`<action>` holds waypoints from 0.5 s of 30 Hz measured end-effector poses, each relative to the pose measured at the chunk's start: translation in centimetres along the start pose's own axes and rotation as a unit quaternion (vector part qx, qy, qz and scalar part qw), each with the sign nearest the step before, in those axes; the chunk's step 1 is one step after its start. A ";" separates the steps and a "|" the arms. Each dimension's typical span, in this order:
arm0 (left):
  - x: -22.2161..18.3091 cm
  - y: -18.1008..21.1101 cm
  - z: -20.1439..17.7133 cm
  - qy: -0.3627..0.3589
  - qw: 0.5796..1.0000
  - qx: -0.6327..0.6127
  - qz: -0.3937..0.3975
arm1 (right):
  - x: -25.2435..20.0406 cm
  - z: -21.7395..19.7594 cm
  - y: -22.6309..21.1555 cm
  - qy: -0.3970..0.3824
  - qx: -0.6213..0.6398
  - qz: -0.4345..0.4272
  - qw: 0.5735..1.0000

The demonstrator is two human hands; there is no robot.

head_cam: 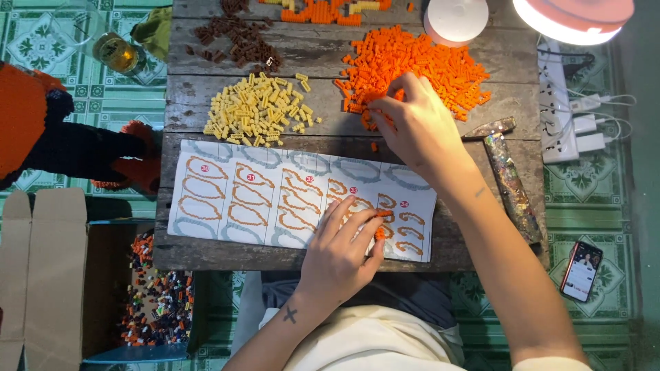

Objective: The person assembles a small figure by picking up tiny orange plastic blocks and placing them onto a paper template, then attaching additional orange blocks to a yellow block, and finally securing the assembled pieces with a small hammer.

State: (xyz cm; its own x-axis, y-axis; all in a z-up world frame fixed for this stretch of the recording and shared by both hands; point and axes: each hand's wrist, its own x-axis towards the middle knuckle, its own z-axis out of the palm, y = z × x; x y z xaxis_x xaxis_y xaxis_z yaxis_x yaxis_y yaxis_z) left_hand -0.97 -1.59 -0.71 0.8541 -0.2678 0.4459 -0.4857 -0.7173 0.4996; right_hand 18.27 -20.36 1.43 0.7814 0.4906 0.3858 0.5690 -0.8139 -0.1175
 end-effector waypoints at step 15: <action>0.6 0.7 -1.7 -0.027 0.999 -0.037 -0.019 | 4.0 0.6 -0.4 -0.024 0.089 0.006 0.996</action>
State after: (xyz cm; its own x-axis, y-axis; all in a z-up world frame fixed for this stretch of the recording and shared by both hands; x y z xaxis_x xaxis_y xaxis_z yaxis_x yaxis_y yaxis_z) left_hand -1.05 -1.16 1.15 0.8803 -0.2771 0.3850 -0.4629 -0.6790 0.5698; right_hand 21.29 -17.94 2.49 0.7974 0.4993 0.3388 0.5927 -0.7534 -0.2848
